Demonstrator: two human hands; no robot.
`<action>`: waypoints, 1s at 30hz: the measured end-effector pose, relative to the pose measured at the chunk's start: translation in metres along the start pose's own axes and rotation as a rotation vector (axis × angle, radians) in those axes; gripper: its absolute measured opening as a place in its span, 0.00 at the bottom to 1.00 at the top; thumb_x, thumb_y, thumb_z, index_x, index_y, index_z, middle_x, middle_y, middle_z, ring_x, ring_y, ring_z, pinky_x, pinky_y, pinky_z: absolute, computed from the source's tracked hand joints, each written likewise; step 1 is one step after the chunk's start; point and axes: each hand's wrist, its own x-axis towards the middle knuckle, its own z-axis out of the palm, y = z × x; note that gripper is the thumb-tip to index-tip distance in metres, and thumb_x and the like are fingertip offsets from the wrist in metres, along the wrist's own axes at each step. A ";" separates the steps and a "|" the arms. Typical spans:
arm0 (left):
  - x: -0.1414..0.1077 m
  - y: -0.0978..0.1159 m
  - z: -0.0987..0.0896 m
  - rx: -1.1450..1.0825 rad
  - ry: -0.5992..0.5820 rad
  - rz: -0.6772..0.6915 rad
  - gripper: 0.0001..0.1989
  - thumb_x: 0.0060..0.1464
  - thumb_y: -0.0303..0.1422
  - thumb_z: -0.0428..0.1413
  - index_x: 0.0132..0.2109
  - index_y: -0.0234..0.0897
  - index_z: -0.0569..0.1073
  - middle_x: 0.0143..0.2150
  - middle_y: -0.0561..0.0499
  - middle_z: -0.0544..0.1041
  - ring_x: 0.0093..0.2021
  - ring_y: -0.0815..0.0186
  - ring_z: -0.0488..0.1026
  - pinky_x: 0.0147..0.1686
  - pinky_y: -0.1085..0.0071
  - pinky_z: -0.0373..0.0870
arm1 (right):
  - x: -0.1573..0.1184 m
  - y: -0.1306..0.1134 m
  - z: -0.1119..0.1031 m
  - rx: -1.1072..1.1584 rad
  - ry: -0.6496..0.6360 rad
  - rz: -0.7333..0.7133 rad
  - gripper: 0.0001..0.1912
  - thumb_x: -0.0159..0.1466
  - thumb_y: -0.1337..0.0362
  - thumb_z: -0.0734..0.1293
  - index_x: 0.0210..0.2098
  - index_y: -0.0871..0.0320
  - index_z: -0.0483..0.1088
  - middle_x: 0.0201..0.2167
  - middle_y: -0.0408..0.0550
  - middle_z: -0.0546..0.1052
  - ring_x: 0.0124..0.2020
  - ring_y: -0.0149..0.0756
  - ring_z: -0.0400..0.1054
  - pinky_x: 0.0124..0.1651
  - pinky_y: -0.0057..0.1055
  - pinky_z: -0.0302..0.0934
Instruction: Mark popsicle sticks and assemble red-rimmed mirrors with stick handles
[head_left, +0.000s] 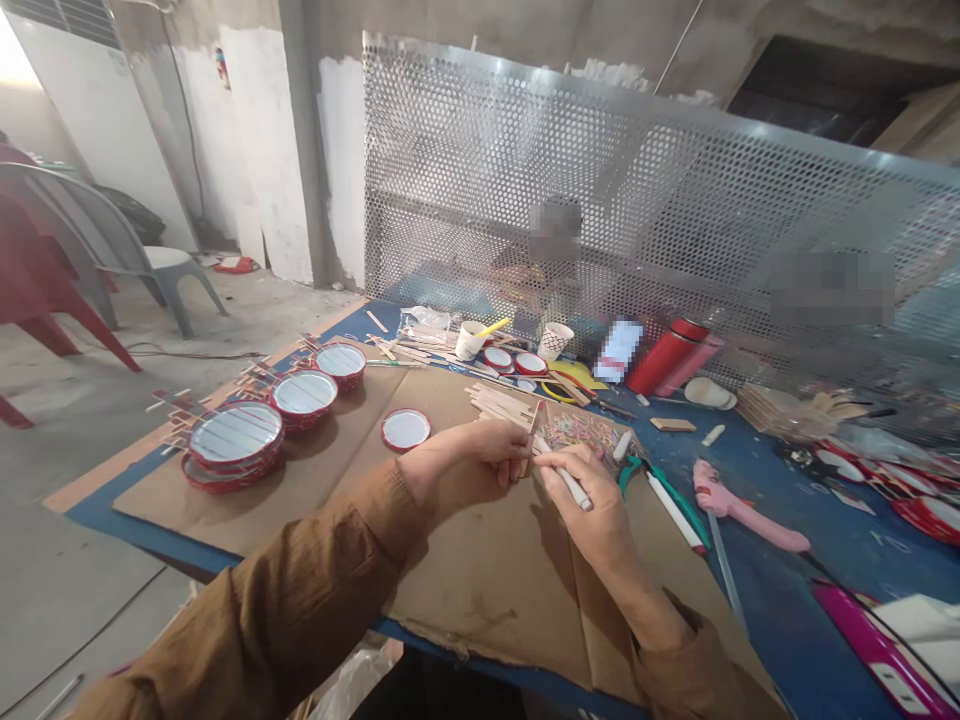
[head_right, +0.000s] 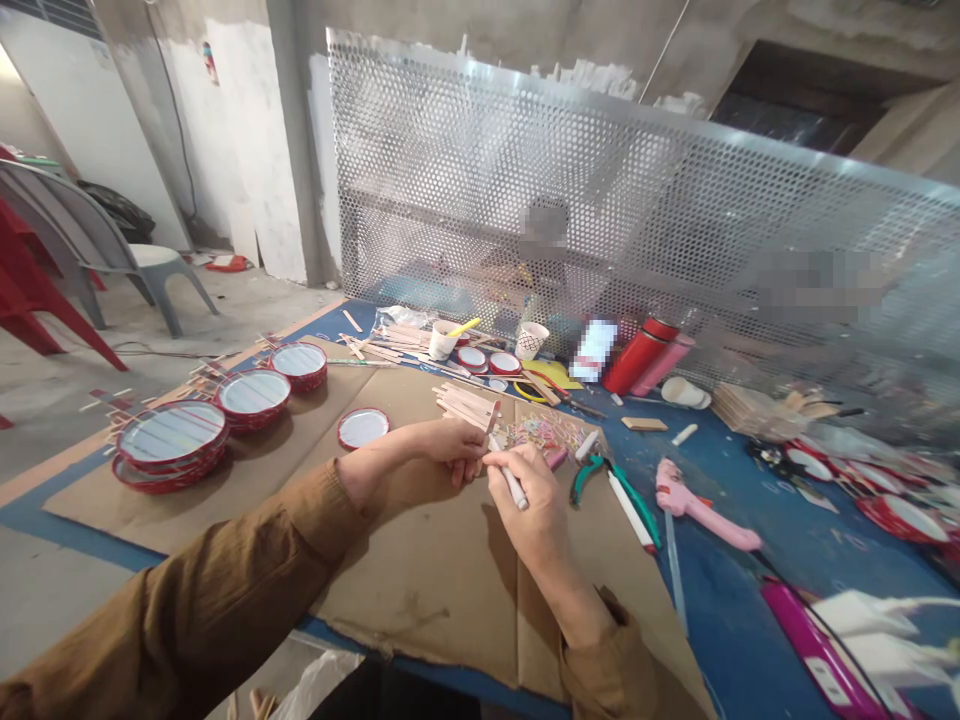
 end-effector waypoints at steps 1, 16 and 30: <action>0.000 0.000 0.000 0.007 -0.001 0.006 0.13 0.59 0.27 0.44 0.27 0.33 0.65 0.18 0.56 0.68 0.19 0.73 0.69 0.24 0.77 0.66 | 0.000 0.000 0.000 0.008 -0.001 0.005 0.07 0.63 0.65 0.62 0.34 0.55 0.72 0.31 0.47 0.72 0.36 0.36 0.68 0.41 0.32 0.62; -0.001 0.000 0.000 -0.023 -0.019 0.010 0.12 0.58 0.26 0.44 0.27 0.33 0.65 0.19 0.56 0.69 0.19 0.74 0.69 0.24 0.77 0.66 | -0.002 0.004 0.002 -0.075 0.094 0.087 0.05 0.61 0.63 0.63 0.35 0.57 0.68 0.29 0.46 0.74 0.31 0.35 0.69 0.36 0.31 0.64; 0.002 -0.004 0.000 0.010 -0.011 0.030 0.12 0.58 0.27 0.43 0.28 0.33 0.65 0.19 0.56 0.69 0.19 0.74 0.69 0.23 0.78 0.65 | -0.003 0.000 0.001 -0.048 0.071 0.127 0.06 0.62 0.60 0.63 0.35 0.56 0.68 0.28 0.46 0.75 0.29 0.34 0.70 0.34 0.29 0.64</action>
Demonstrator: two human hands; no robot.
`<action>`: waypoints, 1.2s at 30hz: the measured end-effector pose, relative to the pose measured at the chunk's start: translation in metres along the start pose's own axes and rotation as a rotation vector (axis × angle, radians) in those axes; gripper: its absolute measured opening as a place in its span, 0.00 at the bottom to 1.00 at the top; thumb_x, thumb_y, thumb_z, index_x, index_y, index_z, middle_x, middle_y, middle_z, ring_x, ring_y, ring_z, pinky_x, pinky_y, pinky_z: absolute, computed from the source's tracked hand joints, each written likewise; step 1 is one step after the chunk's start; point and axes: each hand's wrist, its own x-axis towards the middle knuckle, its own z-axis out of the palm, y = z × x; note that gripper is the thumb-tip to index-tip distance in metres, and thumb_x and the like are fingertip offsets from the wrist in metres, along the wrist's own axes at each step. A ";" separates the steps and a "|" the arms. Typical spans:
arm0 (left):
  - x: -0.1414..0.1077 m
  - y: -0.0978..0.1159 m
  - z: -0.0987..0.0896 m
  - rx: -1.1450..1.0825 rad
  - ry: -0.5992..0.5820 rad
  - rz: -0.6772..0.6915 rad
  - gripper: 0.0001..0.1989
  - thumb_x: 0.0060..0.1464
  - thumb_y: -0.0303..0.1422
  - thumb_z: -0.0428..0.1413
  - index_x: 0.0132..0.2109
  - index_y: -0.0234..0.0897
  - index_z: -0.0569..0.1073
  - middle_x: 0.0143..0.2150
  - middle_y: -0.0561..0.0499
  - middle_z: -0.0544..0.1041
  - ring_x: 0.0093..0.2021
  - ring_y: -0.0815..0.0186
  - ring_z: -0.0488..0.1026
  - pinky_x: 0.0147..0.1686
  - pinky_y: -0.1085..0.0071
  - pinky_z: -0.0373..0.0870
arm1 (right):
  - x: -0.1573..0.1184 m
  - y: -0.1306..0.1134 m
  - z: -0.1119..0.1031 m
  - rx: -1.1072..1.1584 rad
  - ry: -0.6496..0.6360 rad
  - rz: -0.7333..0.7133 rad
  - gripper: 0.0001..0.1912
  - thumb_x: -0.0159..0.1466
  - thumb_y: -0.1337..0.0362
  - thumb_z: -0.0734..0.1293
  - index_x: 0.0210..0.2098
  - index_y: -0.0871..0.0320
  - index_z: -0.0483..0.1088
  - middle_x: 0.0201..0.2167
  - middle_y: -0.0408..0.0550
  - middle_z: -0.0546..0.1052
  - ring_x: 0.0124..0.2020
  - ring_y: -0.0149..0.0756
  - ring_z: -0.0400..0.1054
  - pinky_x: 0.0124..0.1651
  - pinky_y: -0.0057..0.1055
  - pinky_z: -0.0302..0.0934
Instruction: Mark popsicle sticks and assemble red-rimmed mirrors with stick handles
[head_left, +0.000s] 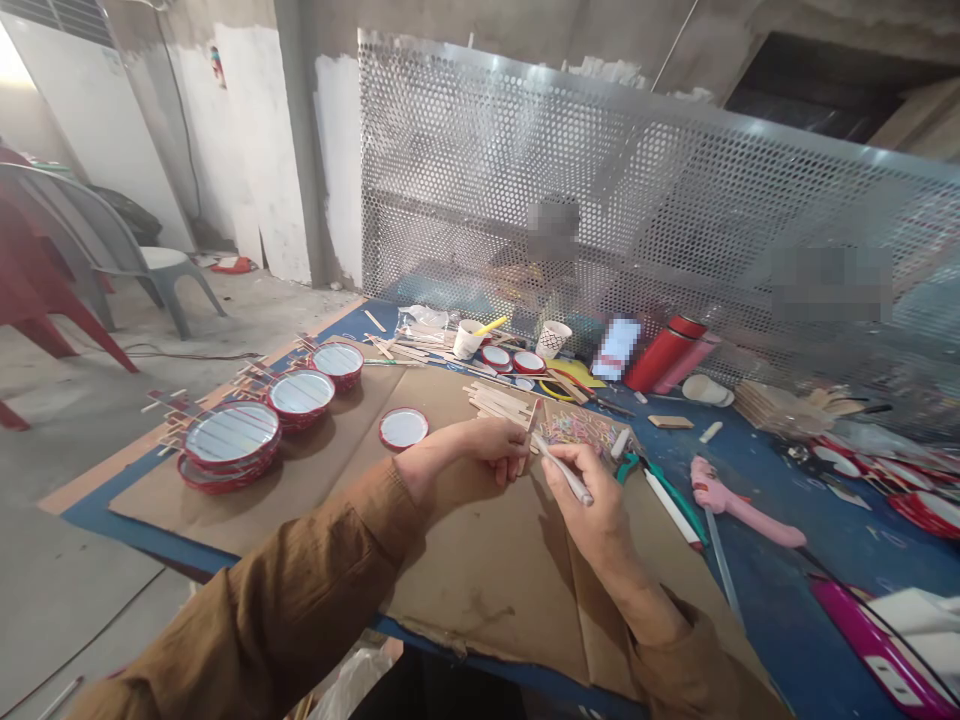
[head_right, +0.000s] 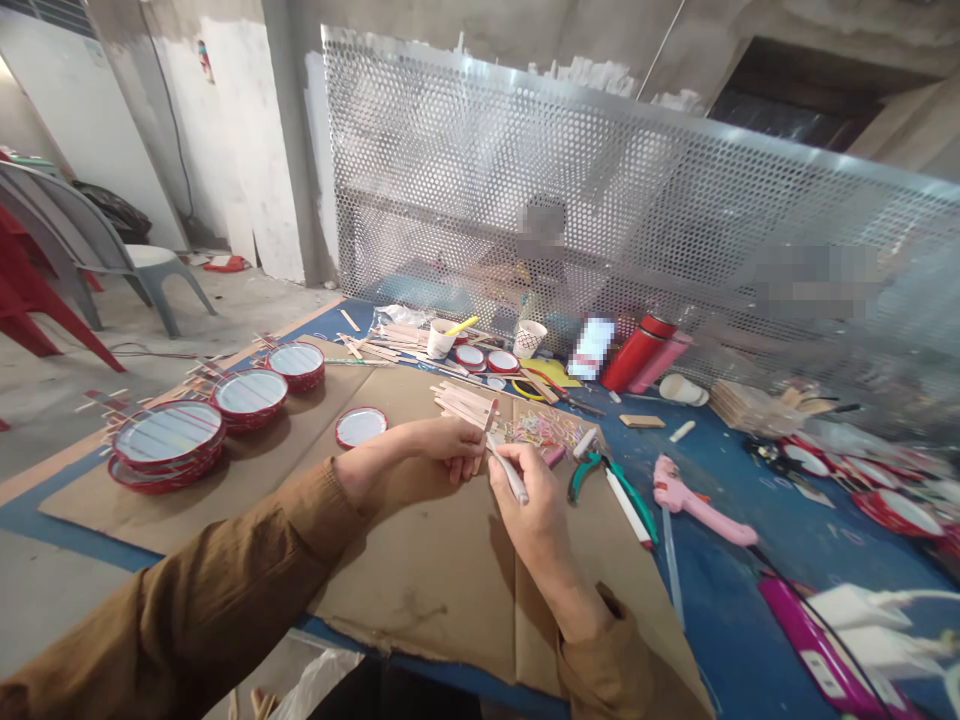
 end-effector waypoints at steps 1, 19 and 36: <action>0.000 0.000 0.000 -0.003 -0.002 0.001 0.12 0.58 0.26 0.43 0.28 0.33 0.65 0.19 0.56 0.69 0.19 0.74 0.69 0.23 0.78 0.65 | 0.000 0.000 0.000 0.001 0.010 0.005 0.06 0.62 0.60 0.63 0.36 0.56 0.68 0.29 0.46 0.76 0.29 0.34 0.70 0.34 0.29 0.65; -0.002 0.002 0.000 -0.029 -0.010 0.001 0.10 0.57 0.25 0.45 0.28 0.33 0.65 0.18 0.57 0.69 0.19 0.74 0.69 0.23 0.78 0.65 | 0.000 0.002 0.000 0.001 0.007 -0.001 0.07 0.62 0.60 0.63 0.37 0.56 0.68 0.30 0.46 0.76 0.30 0.34 0.71 0.35 0.29 0.66; -0.004 0.005 0.000 -0.040 -0.023 0.020 0.09 0.58 0.25 0.44 0.29 0.34 0.64 0.19 0.57 0.68 0.19 0.74 0.69 0.22 0.78 0.65 | 0.000 0.001 0.001 0.025 -0.003 0.057 0.08 0.62 0.59 0.63 0.36 0.57 0.68 0.29 0.46 0.76 0.29 0.33 0.70 0.33 0.27 0.64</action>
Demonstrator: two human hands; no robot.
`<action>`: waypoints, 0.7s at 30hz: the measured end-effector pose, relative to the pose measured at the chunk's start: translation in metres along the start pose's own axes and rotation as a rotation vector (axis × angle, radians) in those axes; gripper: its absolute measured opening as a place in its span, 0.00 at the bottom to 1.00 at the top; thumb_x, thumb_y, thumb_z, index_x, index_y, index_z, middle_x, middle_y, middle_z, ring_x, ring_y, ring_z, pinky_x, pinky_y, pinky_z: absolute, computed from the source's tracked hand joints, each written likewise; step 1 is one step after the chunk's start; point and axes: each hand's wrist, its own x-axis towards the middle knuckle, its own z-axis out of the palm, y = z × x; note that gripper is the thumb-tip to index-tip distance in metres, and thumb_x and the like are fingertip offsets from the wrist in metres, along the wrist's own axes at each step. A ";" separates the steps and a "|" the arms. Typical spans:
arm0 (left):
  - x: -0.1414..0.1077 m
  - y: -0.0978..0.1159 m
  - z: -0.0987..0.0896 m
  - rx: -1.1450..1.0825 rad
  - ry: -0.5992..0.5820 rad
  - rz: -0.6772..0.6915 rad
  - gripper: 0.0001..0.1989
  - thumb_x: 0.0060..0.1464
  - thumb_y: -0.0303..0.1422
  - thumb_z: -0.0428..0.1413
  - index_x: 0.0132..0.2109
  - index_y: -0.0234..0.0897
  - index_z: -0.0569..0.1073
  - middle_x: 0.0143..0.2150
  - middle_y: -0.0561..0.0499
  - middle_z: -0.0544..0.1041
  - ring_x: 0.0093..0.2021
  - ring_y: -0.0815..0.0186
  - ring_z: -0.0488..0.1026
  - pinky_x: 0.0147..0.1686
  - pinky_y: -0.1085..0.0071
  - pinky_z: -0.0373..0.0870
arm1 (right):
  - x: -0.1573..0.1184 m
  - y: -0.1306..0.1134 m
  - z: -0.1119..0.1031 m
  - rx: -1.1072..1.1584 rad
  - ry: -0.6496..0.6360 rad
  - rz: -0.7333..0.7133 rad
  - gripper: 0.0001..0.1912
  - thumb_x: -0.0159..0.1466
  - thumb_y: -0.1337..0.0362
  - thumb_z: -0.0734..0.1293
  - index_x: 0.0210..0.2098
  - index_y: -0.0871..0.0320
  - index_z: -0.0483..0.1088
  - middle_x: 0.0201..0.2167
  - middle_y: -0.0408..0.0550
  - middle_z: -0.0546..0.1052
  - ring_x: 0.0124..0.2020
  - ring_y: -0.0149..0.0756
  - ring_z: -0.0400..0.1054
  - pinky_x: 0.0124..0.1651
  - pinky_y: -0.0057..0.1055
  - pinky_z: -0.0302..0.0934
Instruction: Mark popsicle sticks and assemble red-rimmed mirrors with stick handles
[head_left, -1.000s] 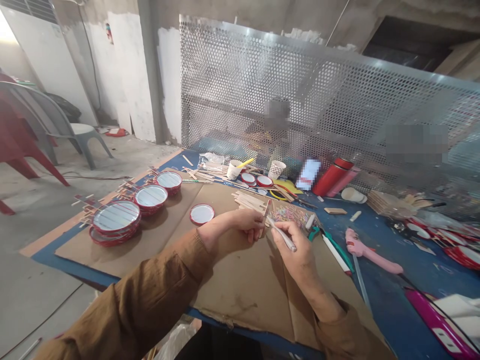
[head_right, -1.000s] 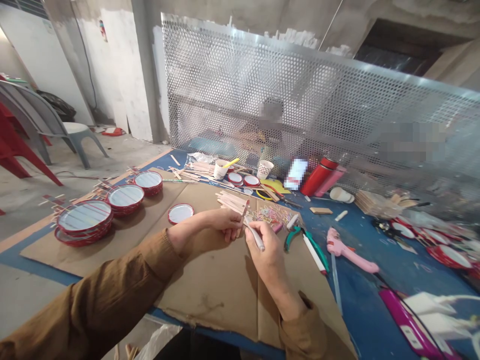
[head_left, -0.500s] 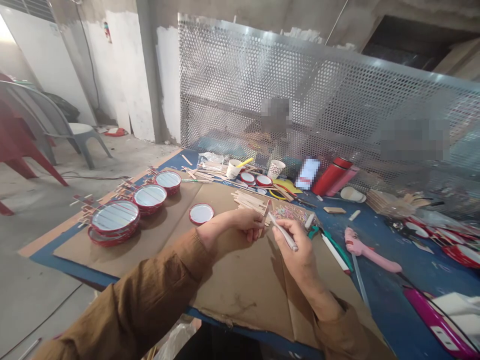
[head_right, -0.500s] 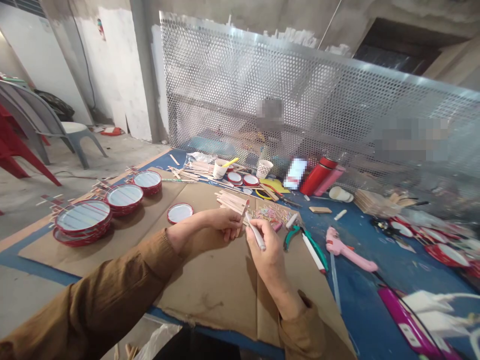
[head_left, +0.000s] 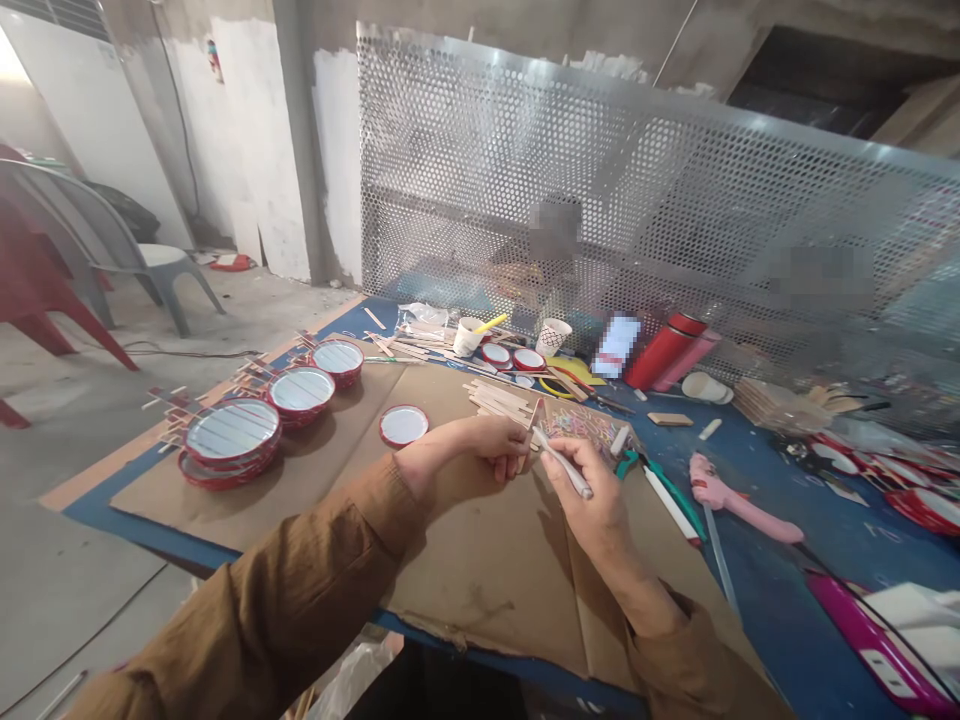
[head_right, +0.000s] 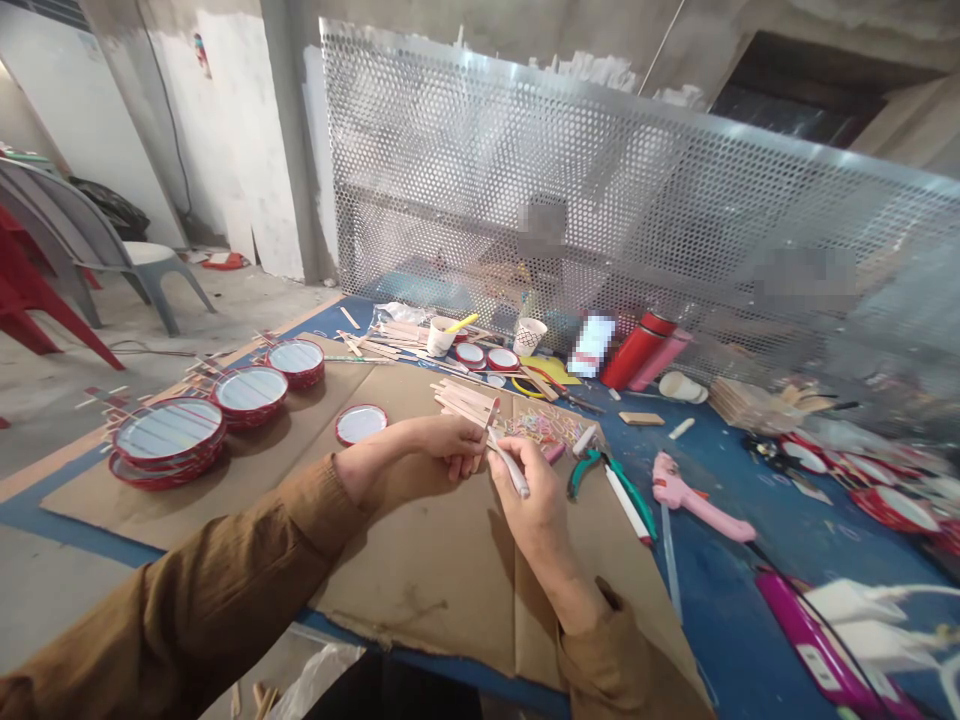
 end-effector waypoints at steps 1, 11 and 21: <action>0.000 0.000 0.000 -0.002 -0.001 0.004 0.09 0.58 0.25 0.44 0.29 0.34 0.64 0.19 0.57 0.68 0.19 0.74 0.69 0.22 0.78 0.65 | 0.000 0.000 0.000 -0.001 0.002 0.001 0.09 0.62 0.58 0.63 0.36 0.57 0.68 0.29 0.46 0.76 0.29 0.33 0.70 0.33 0.27 0.64; 0.002 -0.004 0.000 -0.004 -0.006 0.012 0.09 0.58 0.26 0.44 0.30 0.34 0.64 0.19 0.57 0.69 0.19 0.74 0.69 0.23 0.78 0.65 | 0.000 0.000 0.001 0.033 -0.006 -0.026 0.07 0.62 0.60 0.63 0.37 0.57 0.68 0.30 0.45 0.76 0.30 0.33 0.70 0.34 0.27 0.65; 0.002 -0.003 0.000 -0.007 -0.003 0.008 0.10 0.58 0.25 0.44 0.29 0.33 0.64 0.19 0.57 0.69 0.18 0.75 0.69 0.21 0.78 0.65 | 0.001 0.003 0.001 0.038 -0.005 0.011 0.08 0.63 0.59 0.63 0.37 0.57 0.68 0.31 0.46 0.76 0.32 0.33 0.71 0.35 0.27 0.65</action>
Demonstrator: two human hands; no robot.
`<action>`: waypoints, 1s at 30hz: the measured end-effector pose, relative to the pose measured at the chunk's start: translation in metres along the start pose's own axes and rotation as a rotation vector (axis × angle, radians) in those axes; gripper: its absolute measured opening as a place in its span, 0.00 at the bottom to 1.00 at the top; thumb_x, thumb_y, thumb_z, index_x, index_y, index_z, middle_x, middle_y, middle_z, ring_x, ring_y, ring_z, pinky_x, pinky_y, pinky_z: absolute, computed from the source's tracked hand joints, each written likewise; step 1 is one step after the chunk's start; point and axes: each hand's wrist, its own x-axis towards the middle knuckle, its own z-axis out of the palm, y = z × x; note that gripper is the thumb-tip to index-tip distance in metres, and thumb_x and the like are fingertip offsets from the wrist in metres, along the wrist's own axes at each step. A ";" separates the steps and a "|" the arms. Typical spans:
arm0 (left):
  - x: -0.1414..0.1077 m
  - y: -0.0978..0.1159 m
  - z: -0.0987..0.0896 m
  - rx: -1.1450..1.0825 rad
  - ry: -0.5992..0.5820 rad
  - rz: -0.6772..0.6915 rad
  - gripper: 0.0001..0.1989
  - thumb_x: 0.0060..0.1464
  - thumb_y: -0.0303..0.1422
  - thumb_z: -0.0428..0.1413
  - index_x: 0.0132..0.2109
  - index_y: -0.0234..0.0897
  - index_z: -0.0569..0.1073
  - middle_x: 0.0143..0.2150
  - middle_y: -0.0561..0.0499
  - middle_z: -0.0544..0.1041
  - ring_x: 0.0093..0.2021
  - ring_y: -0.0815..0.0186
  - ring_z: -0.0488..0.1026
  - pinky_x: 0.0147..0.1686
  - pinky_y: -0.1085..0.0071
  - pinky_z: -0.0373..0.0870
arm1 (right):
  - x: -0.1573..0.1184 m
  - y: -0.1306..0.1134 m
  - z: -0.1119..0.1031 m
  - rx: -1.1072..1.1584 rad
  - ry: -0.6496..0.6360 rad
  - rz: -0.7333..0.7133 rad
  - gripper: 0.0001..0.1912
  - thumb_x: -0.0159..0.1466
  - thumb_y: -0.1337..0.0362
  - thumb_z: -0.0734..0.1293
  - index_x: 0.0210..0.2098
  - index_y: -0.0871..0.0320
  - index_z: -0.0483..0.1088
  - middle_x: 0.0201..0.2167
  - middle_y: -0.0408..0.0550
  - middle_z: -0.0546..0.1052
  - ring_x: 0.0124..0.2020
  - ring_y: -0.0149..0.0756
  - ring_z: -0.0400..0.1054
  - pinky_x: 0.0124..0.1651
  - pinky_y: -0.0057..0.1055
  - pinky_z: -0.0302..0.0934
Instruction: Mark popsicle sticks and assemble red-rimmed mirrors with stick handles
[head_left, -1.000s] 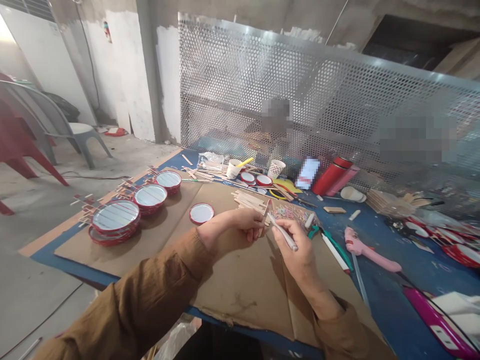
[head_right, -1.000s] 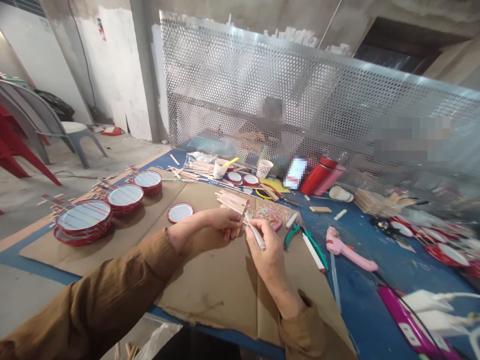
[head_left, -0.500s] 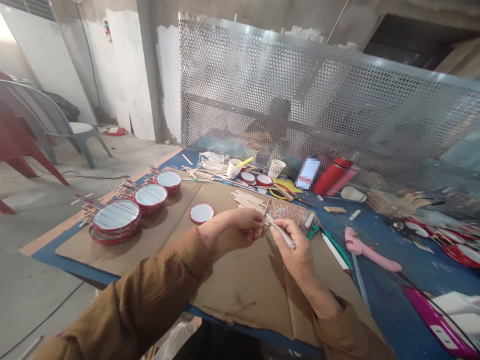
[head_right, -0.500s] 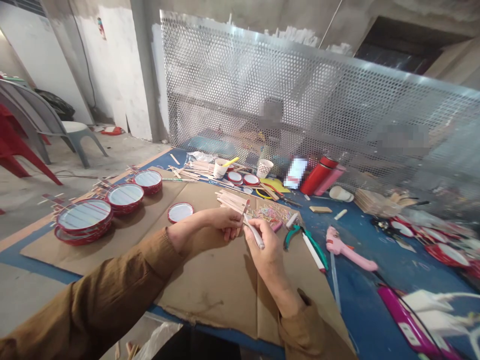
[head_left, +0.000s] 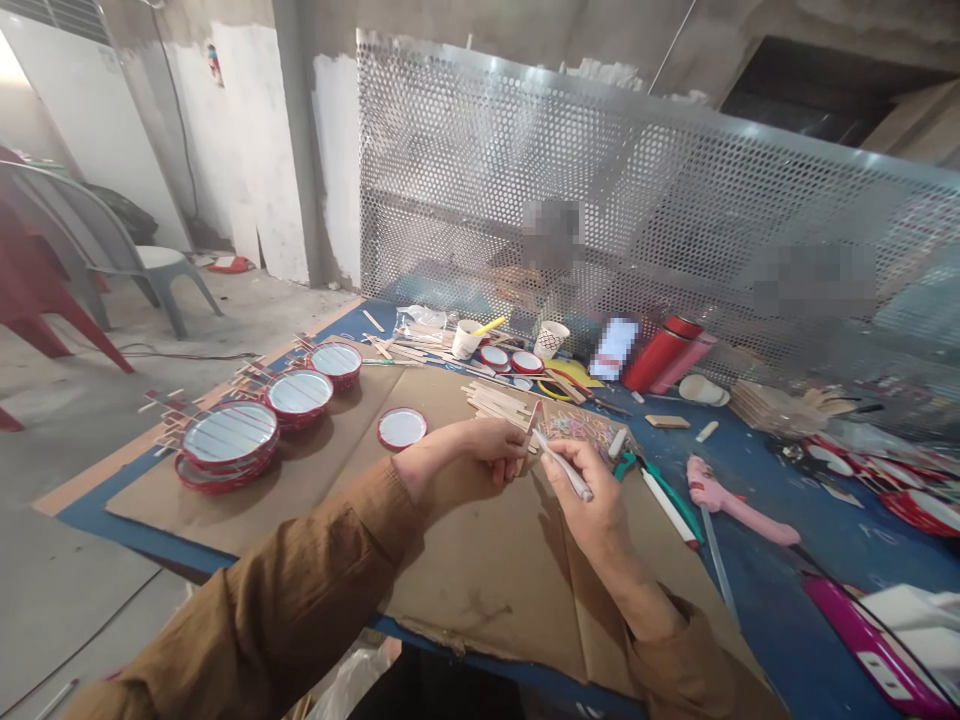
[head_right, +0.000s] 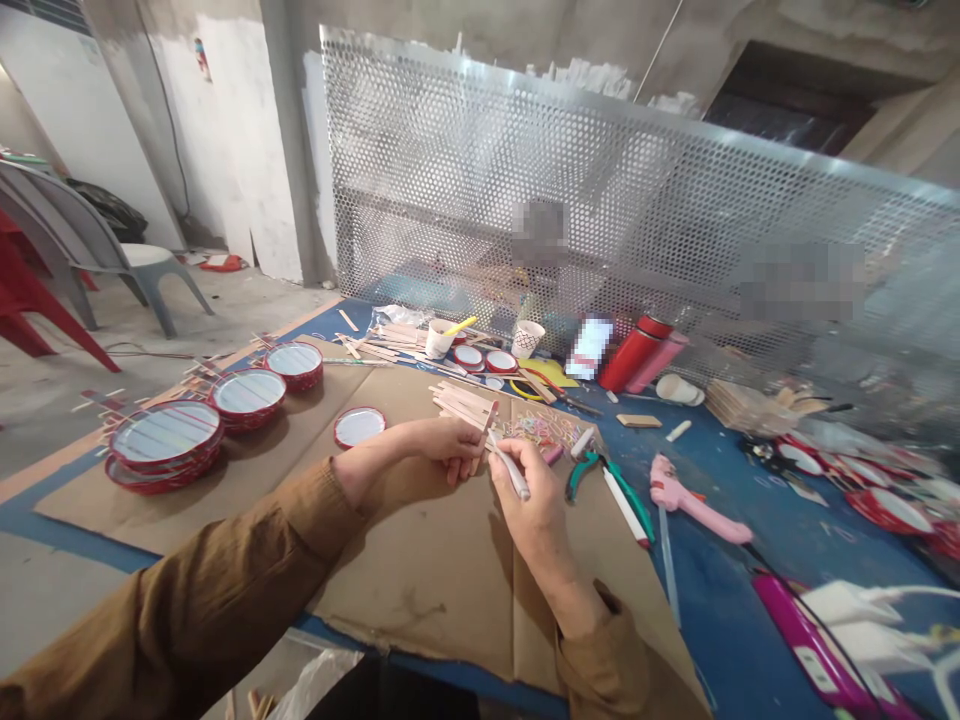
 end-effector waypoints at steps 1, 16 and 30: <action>0.000 0.000 0.000 -0.002 0.001 0.001 0.10 0.58 0.25 0.44 0.29 0.33 0.64 0.19 0.57 0.69 0.18 0.75 0.69 0.21 0.78 0.65 | 0.000 -0.001 0.000 0.001 -0.001 0.000 0.08 0.63 0.59 0.63 0.37 0.57 0.68 0.31 0.46 0.76 0.32 0.33 0.71 0.35 0.27 0.65; -0.001 0.003 0.000 0.008 -0.006 -0.038 0.11 0.58 0.25 0.44 0.28 0.33 0.64 0.19 0.57 0.70 0.17 0.75 0.68 0.21 0.78 0.65 | -0.003 0.000 -0.001 -0.002 -0.037 0.014 0.07 0.63 0.60 0.63 0.35 0.57 0.68 0.28 0.44 0.74 0.28 0.31 0.68 0.33 0.25 0.62; -0.002 0.005 0.000 0.018 -0.006 -0.047 0.11 0.59 0.25 0.44 0.28 0.34 0.64 0.19 0.57 0.70 0.17 0.75 0.68 0.21 0.79 0.65 | -0.004 -0.002 0.000 -0.015 -0.042 0.012 0.09 0.63 0.58 0.62 0.36 0.57 0.68 0.29 0.45 0.75 0.30 0.32 0.69 0.34 0.26 0.63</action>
